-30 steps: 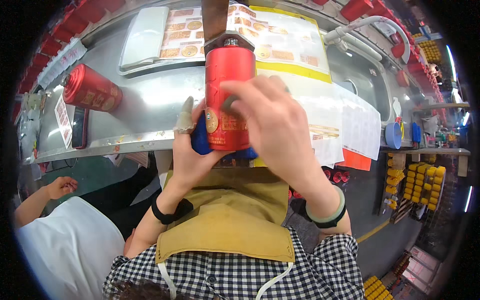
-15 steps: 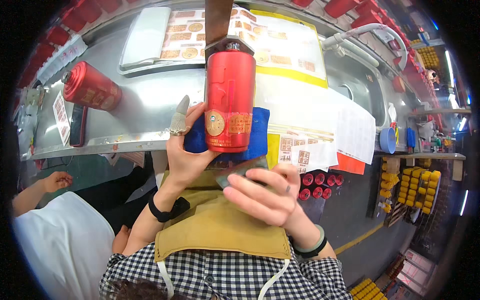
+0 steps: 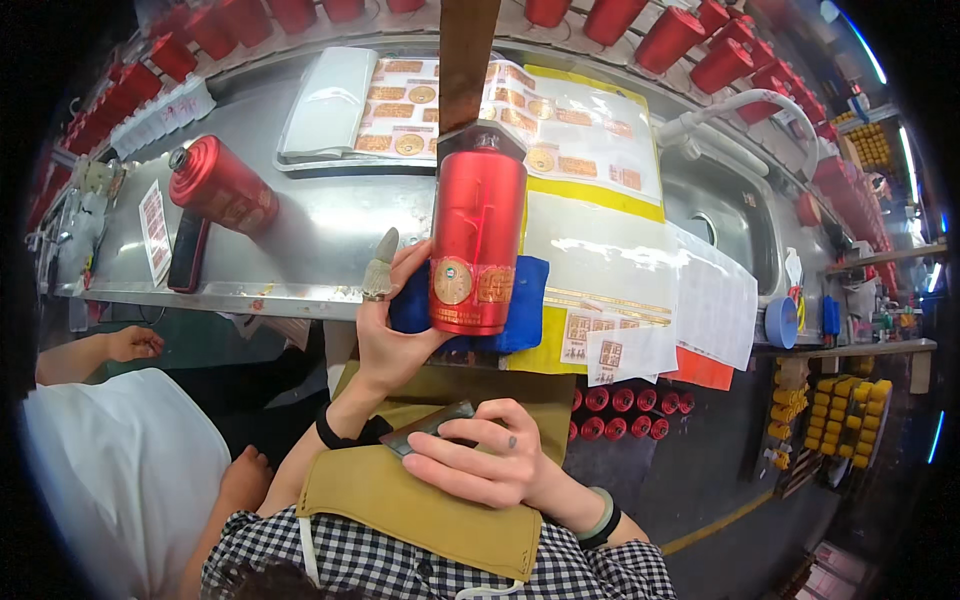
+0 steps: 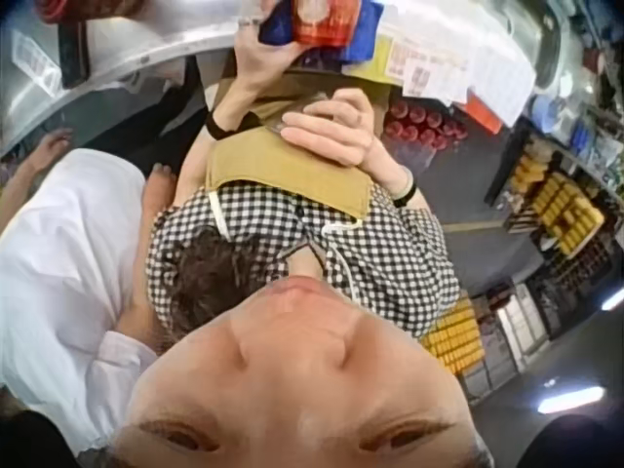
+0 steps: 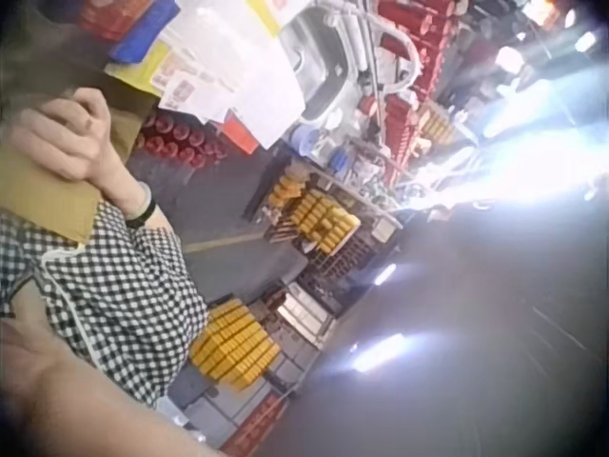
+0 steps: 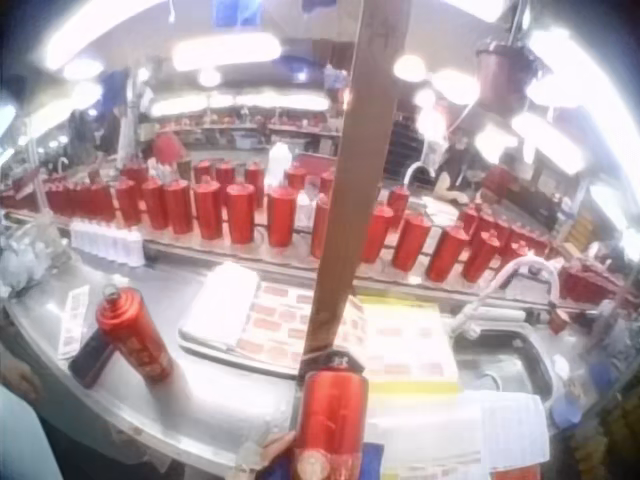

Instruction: Applying decorative labels to red cylindrical canisters.

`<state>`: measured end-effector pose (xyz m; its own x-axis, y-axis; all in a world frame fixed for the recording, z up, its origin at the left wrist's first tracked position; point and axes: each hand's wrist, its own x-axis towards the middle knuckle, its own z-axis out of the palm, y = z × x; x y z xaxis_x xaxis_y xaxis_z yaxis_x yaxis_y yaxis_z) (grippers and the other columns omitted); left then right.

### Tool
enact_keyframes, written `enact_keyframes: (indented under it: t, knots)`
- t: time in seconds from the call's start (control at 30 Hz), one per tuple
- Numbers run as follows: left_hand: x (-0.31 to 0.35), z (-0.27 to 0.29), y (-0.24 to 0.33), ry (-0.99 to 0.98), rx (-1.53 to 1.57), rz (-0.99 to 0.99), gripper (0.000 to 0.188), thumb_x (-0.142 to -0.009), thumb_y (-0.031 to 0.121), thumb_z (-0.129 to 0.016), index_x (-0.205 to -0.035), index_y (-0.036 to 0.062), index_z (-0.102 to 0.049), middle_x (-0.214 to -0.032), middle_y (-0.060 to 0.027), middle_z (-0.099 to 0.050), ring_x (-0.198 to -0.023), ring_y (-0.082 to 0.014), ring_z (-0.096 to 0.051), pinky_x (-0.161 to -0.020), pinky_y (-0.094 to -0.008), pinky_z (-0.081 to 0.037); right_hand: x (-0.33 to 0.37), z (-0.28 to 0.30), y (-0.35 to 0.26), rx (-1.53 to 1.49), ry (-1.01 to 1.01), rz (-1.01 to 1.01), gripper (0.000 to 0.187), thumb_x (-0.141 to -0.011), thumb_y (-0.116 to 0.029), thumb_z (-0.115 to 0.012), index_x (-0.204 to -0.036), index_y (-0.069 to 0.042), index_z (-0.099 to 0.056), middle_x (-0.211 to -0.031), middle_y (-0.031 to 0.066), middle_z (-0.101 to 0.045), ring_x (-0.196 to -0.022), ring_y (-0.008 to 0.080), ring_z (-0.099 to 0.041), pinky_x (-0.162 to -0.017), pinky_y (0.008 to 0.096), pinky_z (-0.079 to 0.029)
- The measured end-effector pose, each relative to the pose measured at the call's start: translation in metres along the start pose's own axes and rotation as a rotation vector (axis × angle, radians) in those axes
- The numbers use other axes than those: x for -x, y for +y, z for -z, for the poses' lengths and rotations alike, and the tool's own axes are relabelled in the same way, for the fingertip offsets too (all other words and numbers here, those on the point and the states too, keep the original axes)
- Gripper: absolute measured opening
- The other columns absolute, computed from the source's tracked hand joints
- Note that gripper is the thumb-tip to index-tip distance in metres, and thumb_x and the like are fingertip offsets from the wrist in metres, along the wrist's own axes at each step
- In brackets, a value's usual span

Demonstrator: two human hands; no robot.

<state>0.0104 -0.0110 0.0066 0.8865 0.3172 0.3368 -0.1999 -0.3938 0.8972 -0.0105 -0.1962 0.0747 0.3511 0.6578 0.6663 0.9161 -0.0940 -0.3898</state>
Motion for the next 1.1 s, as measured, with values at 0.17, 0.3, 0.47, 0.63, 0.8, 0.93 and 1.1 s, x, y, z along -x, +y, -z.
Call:
enact_keyframes:
  t: [0.17, 0.3, 0.47, 0.63, 0.8, 0.93, 1.1]
  knots:
    - [-0.0015, 0.001, -0.0017, -0.017, 0.028, 0.014, 0.079, -0.066, 0.012, -0.089, -0.136, 0.0014, -0.056, -0.136, -0.0137, -0.058, -0.135, -0.0264, -0.048, -0.116, -0.04, -0.031, 0.0001, 0.0007, 0.0017, -0.031, -0.019, 0.019, 0.024, -0.078, -0.018, -0.069, -0.101, -0.016, -0.075, -0.102, -0.0026, -0.074, -0.083, 0.0131, -0.062, -0.07, 0.0292, -0.042]
    - [-0.002, 0.0007, -0.0022, -0.029, 0.017, 0.012, 0.079, -0.066, 0.012, -0.089, -0.137, 0.0015, -0.055, -0.136, -0.0144, -0.058, -0.134, -0.0261, -0.048, -0.116, -0.0401, -0.031, 0.0001, -0.0009, 0.0032, -0.053, 0.001, 0.028, 0.026, -0.077, -0.018, -0.069, -0.102, -0.015, -0.076, -0.101, -0.0024, -0.074, -0.082, 0.0135, -0.061, -0.07, 0.0293, -0.043]
    - [-0.0024, 0.0011, 0.0028, -0.025, 0.065, 0.045, 0.078, -0.066, 0.012, -0.089, -0.136, 0.0011, -0.055, -0.137, -0.0143, -0.058, -0.134, -0.0255, -0.048, -0.117, -0.0401, -0.03, 0.0008, -0.001, 0.003, -0.07, 0.003, 0.032, 0.027, -0.075, -0.018, -0.069, -0.102, -0.014, -0.076, -0.101, -0.0025, -0.074, -0.081, 0.0136, -0.061, -0.069, 0.0294, -0.043]
    - [-0.0015, 0.0007, -0.0008, -0.031, 0.076, 0.015, 0.079, -0.066, 0.011, -0.089, -0.137, -0.0001, -0.054, -0.137, -0.014, -0.057, -0.133, -0.0258, -0.049, -0.117, -0.0398, -0.03, 0.002, -0.0021, 0.0021, -0.092, -0.014, 0.02, 0.029, -0.075, -0.019, -0.069, -0.103, -0.014, -0.076, -0.102, -0.0021, -0.074, -0.081, 0.014, -0.061, -0.068, 0.0289, -0.045]
    - [0.0002, -0.0019, -0.0045, -0.029, 0.096, 0.011, 0.078, -0.068, 0.012, -0.089, -0.137, -0.0004, -0.054, -0.138, -0.0136, -0.057, -0.133, -0.0256, -0.049, -0.116, -0.0394, -0.031, 0.0057, -0.0055, 0.0045, -0.101, -0.006, 0.026, 0.028, -0.076, -0.018, -0.068, -0.103, -0.013, -0.076, -0.103, -0.0017, -0.074, -0.081, 0.0143, -0.062, -0.067, 0.0288, -0.046]
    - [-0.001, -0.0017, -0.0037, -0.03, 0.09, 0.027, 0.083, -0.068, 0.013, -0.089, -0.14, -0.0007, -0.05, -0.139, -0.0146, -0.056, -0.132, -0.0254, -0.05, -0.116, -0.0384, -0.032, 0.0052, -0.0056, 0.0068, -0.105, -0.003, 0.037, 0.028, -0.077, -0.018, -0.067, -0.103, -0.013, -0.076, -0.103, -0.0011, -0.074, -0.081, 0.0145, -0.062, -0.066, 0.0291, -0.046]
    - [-0.0086, -0.0046, -0.0059, -0.123, 0.023, 0.043, 0.098, -0.067, 0.015, -0.091, -0.147, -0.0042, -0.038, -0.145, -0.0164, -0.051, -0.133, -0.0261, -0.049, -0.112, -0.037, -0.036, 0.0074, -0.004, 0.008, -0.114, -0.017, 0.001, 0.027, -0.077, -0.017, -0.067, -0.102, -0.012, -0.075, -0.103, -0.0002, -0.074, -0.081, 0.0148, -0.062, -0.068, 0.0299, -0.046]
